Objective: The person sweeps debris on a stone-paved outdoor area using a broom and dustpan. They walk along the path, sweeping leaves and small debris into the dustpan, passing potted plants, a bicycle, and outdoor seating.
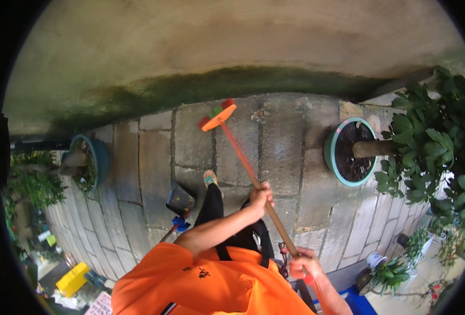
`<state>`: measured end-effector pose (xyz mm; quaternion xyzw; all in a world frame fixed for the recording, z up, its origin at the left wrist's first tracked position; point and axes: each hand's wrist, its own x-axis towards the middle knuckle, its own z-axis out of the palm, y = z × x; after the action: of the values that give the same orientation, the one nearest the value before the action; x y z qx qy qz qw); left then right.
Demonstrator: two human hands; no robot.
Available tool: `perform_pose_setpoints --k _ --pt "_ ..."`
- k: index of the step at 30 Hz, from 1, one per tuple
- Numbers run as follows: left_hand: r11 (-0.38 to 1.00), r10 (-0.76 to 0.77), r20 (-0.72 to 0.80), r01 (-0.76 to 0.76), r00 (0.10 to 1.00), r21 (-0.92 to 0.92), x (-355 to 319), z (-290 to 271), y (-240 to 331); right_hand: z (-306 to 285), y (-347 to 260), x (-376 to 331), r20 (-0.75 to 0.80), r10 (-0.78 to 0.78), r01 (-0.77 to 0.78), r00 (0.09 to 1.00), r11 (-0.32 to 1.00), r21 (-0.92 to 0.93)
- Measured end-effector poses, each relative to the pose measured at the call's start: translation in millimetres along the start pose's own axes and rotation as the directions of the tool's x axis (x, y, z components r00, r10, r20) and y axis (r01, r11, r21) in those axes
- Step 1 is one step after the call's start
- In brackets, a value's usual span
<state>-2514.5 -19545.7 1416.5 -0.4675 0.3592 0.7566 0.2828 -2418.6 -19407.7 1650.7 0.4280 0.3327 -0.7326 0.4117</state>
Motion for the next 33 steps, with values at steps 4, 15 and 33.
perform_pose_setpoints --k 4,15,33 --pt "0.991 -0.002 0.170 -0.021 0.985 0.131 29 -31 27 -13 -26 49 0.162 -0.008 -0.021 0.987 0.984 0.175" --pt "0.993 0.098 -0.527 -0.050 0.845 0.104 -56 -295 32 -39 -42 57 0.049 0.075 -0.065 0.996 0.980 -0.188" --pt "0.603 -0.076 -0.886 -0.686 0.457 -0.406 -105 -508 10 30 -115 161 -0.132 -0.398 -0.195 0.908 -0.122 -0.973"
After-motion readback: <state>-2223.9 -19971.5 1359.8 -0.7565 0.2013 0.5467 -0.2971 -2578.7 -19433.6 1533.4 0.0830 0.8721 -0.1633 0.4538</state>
